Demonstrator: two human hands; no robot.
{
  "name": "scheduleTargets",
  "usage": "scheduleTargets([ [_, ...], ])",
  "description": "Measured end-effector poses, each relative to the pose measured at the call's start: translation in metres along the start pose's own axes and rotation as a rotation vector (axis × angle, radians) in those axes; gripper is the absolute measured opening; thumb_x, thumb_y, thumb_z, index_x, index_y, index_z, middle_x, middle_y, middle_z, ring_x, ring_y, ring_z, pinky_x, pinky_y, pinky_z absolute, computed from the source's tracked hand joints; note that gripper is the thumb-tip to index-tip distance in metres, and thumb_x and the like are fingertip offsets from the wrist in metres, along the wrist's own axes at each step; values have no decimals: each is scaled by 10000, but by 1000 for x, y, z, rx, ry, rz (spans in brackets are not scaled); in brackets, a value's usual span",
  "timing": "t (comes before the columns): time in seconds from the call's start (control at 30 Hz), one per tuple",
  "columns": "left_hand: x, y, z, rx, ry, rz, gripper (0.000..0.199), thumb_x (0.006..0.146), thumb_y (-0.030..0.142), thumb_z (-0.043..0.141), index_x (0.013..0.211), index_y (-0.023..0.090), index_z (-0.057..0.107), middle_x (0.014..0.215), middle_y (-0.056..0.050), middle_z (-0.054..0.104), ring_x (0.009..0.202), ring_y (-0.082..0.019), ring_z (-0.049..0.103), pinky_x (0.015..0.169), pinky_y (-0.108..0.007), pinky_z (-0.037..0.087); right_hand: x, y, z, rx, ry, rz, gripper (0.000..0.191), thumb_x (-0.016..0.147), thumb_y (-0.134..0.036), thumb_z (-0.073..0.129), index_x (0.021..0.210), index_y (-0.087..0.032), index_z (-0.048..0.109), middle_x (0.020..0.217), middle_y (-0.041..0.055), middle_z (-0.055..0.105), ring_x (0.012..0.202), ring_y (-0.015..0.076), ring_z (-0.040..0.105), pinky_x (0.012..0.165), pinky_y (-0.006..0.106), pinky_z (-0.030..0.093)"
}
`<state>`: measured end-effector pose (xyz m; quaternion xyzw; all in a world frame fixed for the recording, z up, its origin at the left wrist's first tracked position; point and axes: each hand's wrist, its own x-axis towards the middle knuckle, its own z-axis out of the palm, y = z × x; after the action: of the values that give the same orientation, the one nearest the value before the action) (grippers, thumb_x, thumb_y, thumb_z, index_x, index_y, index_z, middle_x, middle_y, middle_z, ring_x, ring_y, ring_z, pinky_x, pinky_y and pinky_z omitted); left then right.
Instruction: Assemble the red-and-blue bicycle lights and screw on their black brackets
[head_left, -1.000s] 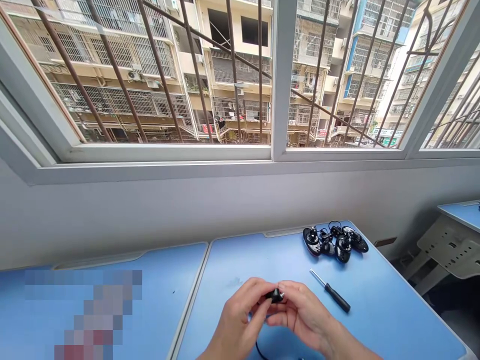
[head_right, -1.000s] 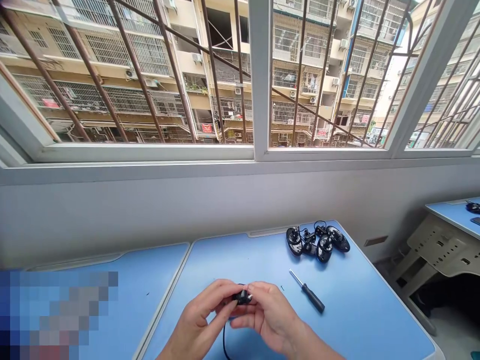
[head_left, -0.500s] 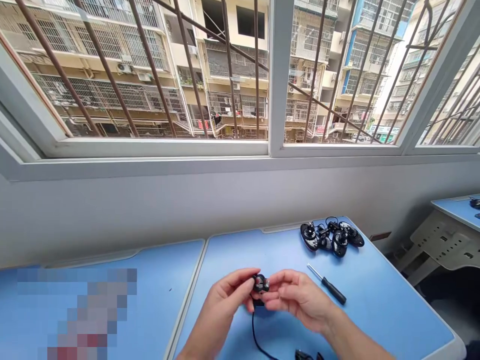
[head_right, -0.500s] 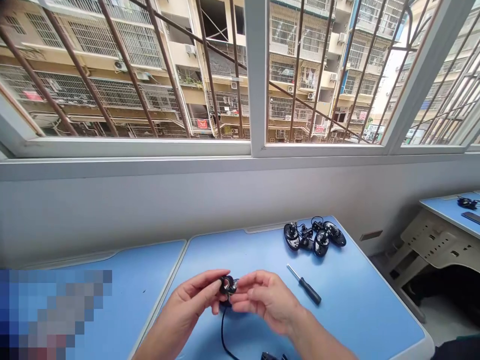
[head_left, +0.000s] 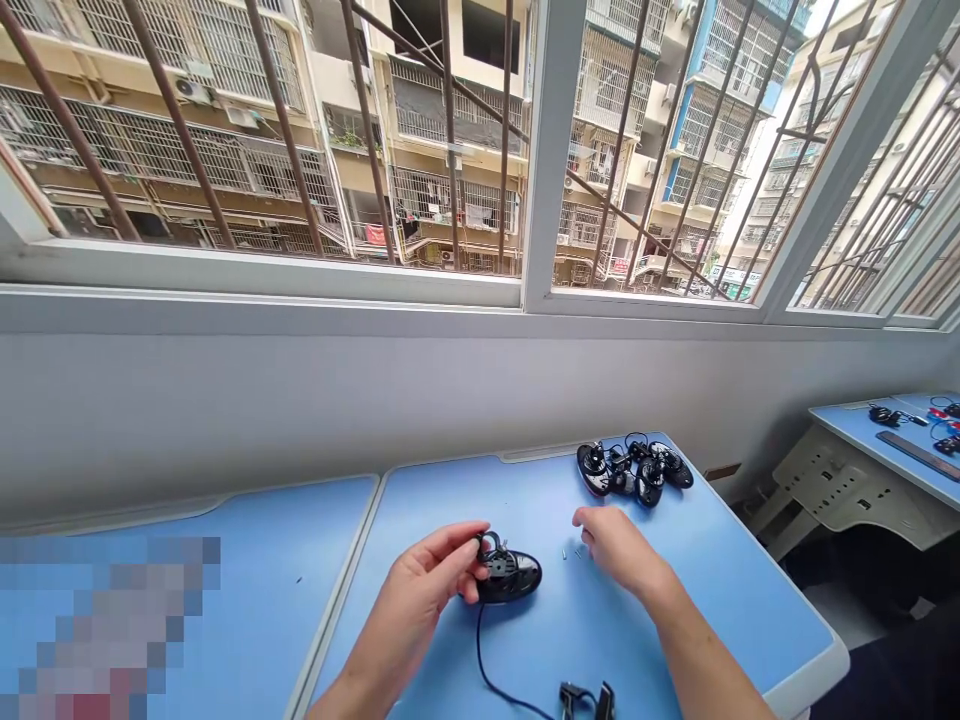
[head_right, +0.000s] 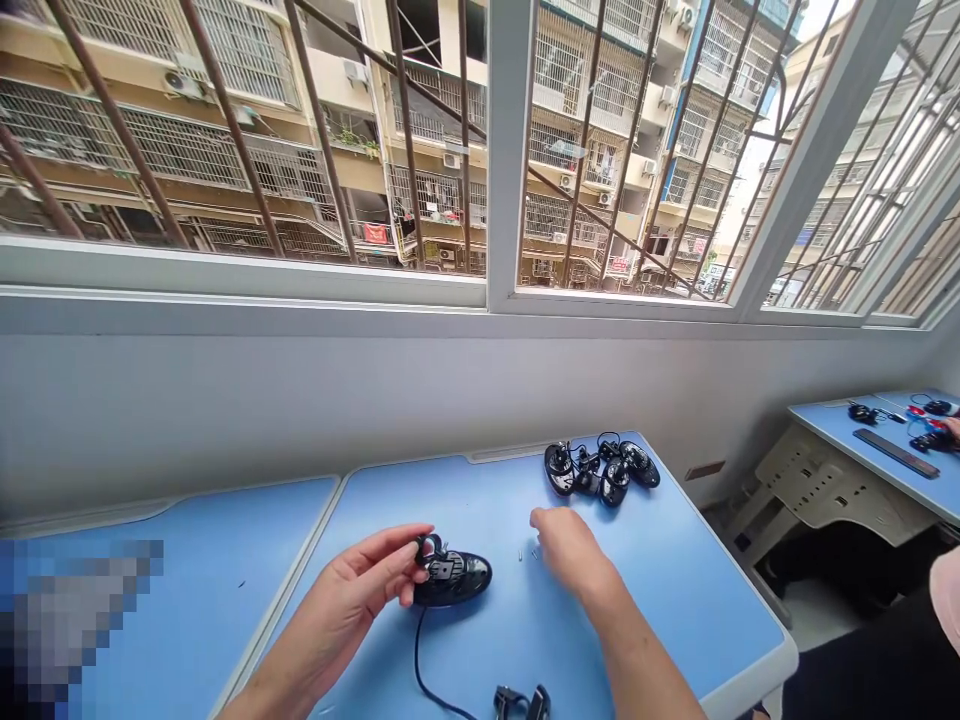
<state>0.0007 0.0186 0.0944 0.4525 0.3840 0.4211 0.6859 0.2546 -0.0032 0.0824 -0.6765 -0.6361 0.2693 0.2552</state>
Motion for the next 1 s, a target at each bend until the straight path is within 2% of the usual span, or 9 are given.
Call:
scheduleTargets([
  [0.13,-1,2,2,-26,22,-8,391,676,394,806,975,151,742,772,-39,694,621,-139,581,591,-246,480,1,2,6,-136,-11,24,130,753,-35,566,743,-161,596,714,39,607,734,173,561,623,252,313],
  [0.27,0,4,5,-84,40,-6,365,653,361,822,935,143,740,743,-29,679,628,-138,584,561,-233,474,4,5,9,-156,-17,20,142,757,-45,561,688,-169,551,742,43,602,760,174,556,636,250,306],
  [0.43,3,9,3,-174,87,0,319,626,271,836,892,131,729,806,-50,696,656,-147,614,572,-238,497,8,10,12,-14,-8,-10,179,734,-54,541,615,-180,496,693,27,568,762,184,572,651,263,356],
  [0.53,7,11,-2,-237,150,-1,276,633,196,825,878,127,719,825,-67,709,680,-168,645,569,-247,513,9,6,13,162,-35,-18,122,768,-155,531,652,-188,513,643,-6,529,644,163,575,563,256,408],
  [0.6,11,10,-7,-256,191,-1,225,660,144,803,865,130,711,826,-75,718,691,-180,666,561,-245,518,10,-1,12,305,-74,-18,98,785,-270,546,733,-187,542,632,-28,514,561,143,567,481,247,439],
  [0.73,20,5,-15,-256,240,12,159,705,103,775,835,134,688,807,-85,732,697,-190,694,569,-242,529,17,-28,14,541,-156,-51,319,716,-424,659,885,-164,581,655,-43,536,543,126,590,479,270,529],
  [0.83,26,1,-20,-220,263,37,173,685,126,790,821,131,683,787,-84,733,684,-188,695,558,-239,525,29,-53,19,624,-242,-67,398,667,-405,722,946,-152,595,673,-40,572,530,117,604,466,264,545],
  [0.9,28,-1,-23,-197,267,54,200,657,152,805,819,126,689,778,-85,732,674,-189,690,542,-237,515,40,-69,26,640,-300,-68,425,655,-343,743,1000,-146,592,725,-24,614,530,111,618,459,252,548],
  [1.0,31,-2,-29,-184,275,81,241,612,194,823,807,121,700,767,-80,729,657,-186,678,529,-236,499,57,-86,38,614,-392,-54,421,663,-226,735,1046,-128,589,685,-25,640,496,111,622,432,231,538],
])
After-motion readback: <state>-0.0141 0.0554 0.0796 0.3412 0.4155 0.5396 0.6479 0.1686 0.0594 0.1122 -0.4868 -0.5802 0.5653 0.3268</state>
